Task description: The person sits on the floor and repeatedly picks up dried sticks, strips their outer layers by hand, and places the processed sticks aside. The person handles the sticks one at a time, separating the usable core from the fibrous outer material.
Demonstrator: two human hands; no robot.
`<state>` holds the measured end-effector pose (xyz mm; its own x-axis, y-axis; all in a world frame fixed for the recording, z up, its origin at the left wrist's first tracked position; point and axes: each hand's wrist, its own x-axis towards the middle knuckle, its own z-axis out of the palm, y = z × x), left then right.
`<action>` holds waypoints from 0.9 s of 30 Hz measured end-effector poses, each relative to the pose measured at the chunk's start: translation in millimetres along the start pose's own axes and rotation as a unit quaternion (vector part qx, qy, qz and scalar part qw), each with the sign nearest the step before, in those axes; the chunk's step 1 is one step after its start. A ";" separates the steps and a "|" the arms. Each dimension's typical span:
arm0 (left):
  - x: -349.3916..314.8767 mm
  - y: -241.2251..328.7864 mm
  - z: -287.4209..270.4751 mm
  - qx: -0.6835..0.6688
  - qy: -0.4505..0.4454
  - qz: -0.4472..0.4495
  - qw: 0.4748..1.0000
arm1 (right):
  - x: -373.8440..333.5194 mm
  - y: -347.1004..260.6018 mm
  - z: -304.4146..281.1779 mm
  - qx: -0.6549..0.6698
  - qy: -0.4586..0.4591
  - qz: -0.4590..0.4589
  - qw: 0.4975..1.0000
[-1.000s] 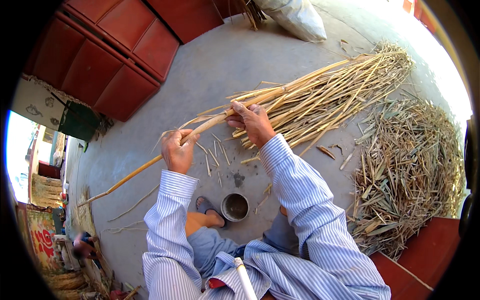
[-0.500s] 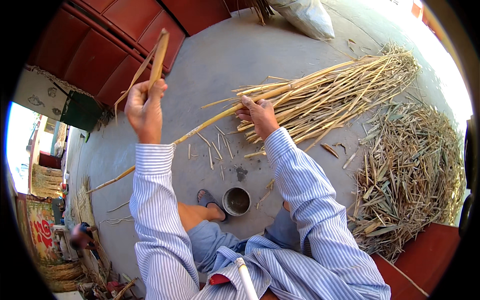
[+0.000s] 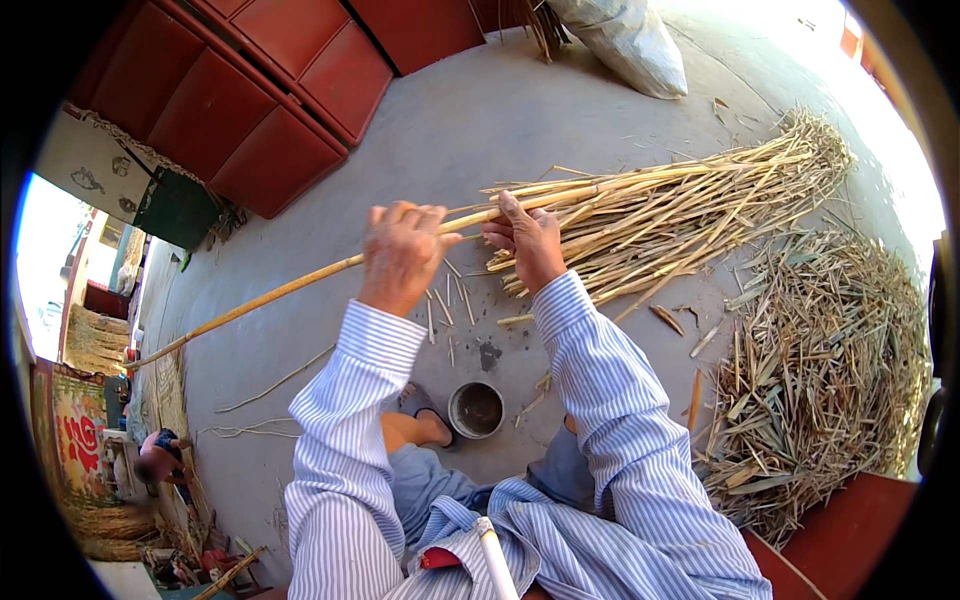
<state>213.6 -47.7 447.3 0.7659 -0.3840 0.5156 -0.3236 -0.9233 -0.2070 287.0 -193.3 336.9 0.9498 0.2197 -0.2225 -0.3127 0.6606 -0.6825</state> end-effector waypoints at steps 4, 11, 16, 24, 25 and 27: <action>-44.2 -52.5 -19.3 0.033 -0.008 -0.037 0.999 | -1.9 -4.0 3.2 -0.018 0.008 0.027 0.999; -78.5 -83.0 -43.6 -0.032 -0.112 -0.091 0.989 | 13.0 -19.9 -25.6 -0.006 0.051 -0.029 0.998; -140.7 -141.8 -32.0 0.138 -0.153 -0.108 0.972 | 11.5 -38.8 -34.0 -0.032 0.046 -0.028 0.998; -71.1 -43.0 47.1 -0.134 0.030 -0.105 0.985 | -2.5 8.2 -0.8 -0.082 -0.011 0.040 0.996; -65.3 -35.5 52.2 -0.145 0.046 -0.113 0.982 | -2.1 12.9 5.2 -0.080 -0.007 0.039 0.996; -61.9 -25.5 64.3 -0.176 0.081 -0.132 0.972 | -3.7 15.1 12.3 -0.083 0.009 0.035 0.996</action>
<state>210.2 -0.9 367.3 0.7601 -0.1025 0.6417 -0.3205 -0.9182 0.2329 278.7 -175.3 336.0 0.9263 0.2475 -0.2842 -0.3743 0.5165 -0.7702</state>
